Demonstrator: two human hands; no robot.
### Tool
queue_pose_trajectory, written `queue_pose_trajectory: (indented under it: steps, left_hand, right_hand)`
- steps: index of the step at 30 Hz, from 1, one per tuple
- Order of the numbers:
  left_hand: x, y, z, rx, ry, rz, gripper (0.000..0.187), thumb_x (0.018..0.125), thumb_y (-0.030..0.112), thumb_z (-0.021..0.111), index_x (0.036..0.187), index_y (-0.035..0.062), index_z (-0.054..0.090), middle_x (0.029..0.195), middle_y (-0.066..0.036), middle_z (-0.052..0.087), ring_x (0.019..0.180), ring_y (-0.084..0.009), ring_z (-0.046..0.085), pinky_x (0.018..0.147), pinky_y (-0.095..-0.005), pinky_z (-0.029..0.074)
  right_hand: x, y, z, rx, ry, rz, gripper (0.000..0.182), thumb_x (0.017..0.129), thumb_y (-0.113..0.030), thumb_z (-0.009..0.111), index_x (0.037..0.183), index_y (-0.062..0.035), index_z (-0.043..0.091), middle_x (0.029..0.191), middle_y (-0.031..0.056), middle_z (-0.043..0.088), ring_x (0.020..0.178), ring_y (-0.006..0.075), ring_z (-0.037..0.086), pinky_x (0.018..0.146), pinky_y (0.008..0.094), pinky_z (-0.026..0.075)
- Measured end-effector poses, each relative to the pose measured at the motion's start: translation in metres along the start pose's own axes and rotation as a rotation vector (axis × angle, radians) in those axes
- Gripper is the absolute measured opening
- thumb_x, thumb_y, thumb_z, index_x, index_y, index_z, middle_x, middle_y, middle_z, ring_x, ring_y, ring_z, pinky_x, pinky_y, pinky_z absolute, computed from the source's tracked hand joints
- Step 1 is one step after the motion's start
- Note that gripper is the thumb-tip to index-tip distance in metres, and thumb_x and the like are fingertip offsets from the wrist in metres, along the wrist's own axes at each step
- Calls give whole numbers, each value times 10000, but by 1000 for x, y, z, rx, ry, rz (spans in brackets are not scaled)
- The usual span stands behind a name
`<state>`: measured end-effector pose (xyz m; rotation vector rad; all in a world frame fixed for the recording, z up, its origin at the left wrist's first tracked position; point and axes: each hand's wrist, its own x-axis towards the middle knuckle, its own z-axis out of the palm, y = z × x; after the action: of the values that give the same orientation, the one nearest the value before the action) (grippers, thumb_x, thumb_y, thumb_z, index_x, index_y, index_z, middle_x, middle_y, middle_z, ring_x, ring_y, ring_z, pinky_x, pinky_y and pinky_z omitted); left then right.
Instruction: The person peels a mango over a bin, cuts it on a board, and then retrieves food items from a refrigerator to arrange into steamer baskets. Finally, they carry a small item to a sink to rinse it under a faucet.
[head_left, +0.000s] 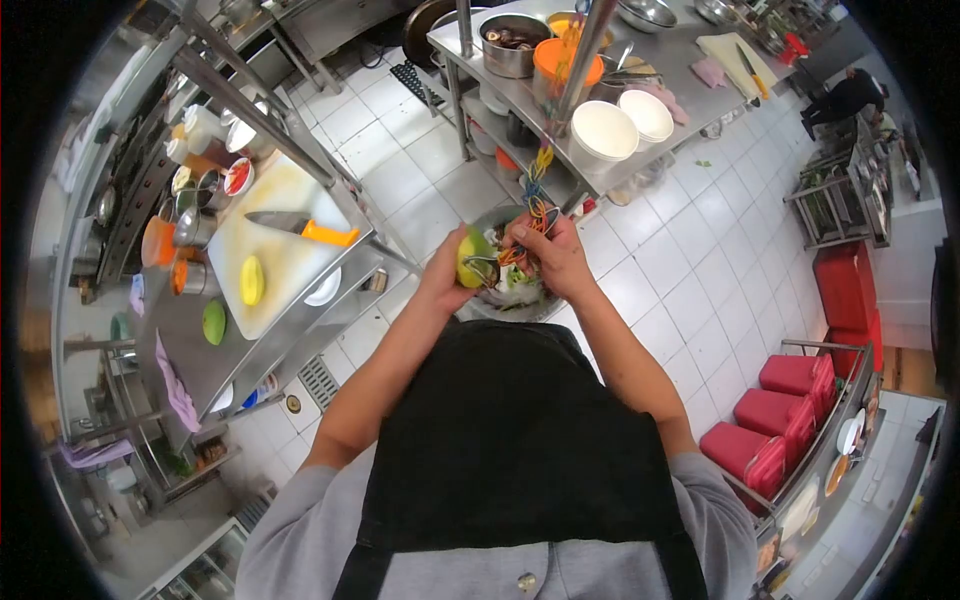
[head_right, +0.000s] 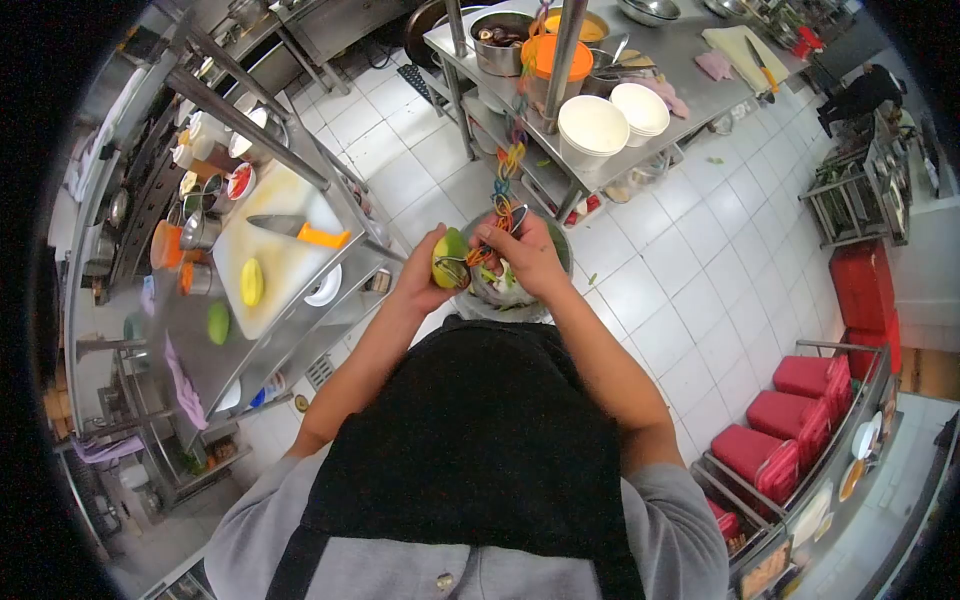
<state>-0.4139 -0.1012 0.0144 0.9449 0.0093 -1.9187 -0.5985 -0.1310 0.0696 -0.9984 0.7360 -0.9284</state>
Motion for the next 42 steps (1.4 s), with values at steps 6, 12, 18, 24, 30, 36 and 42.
queue_pose_trajectory:
  steps: [6,12,18,24,30,36,42]
  left_hand:
    - [8,-8,-10,5,14,-7,261,959,391,544,1018,138,575,898,-46,627,792,-208,630,665,-387,538]
    - [0,-6,-15,129,85,-19,353,940,442,551,1070,115,578,922,-71,645,811,-219,639,642,-378,516]
    - [-22,-10,-17,350,-28,2,402,964,468,491,1083,94,578,873,-94,661,667,-238,652,506,-357,494]
    - [-13,-5,-6,286,-48,53,382,1014,382,414,1115,48,570,873,-102,663,667,-223,671,480,-379,541]
    - [-21,-4,7,320,15,52,401,1006,388,434,1137,36,572,902,-101,668,685,-216,673,485,-343,546]
    - [-30,-3,-10,383,-226,-38,459,996,435,440,1187,38,569,946,-113,668,709,-214,672,522,-327,551]
    - [-34,2,-8,331,-219,20,502,1003,478,393,1199,45,552,953,-126,661,744,-209,659,559,-347,541]
  right_hand:
    - [4,0,-4,-19,-80,-1,153,922,-182,614,886,-35,592,816,53,648,571,81,542,486,219,417]
    - [28,4,-29,-258,-113,-11,203,911,-236,646,896,-39,598,803,40,658,571,89,553,501,232,422]
    - [37,-2,-60,-61,151,6,200,900,-257,642,875,-65,590,751,19,629,538,62,533,440,196,396]
    - [19,2,-23,39,-36,96,172,909,-238,646,927,-88,565,806,36,655,538,78,526,462,210,401]
    - [21,0,-23,7,17,87,151,901,-225,648,893,-83,599,797,22,643,519,75,512,434,213,380]
    - [41,18,-73,-30,239,75,149,893,-224,652,883,-91,585,780,12,638,519,74,508,433,224,387]
    - [32,13,-79,15,251,54,178,895,-234,655,917,-70,588,777,32,647,532,81,524,475,212,407]
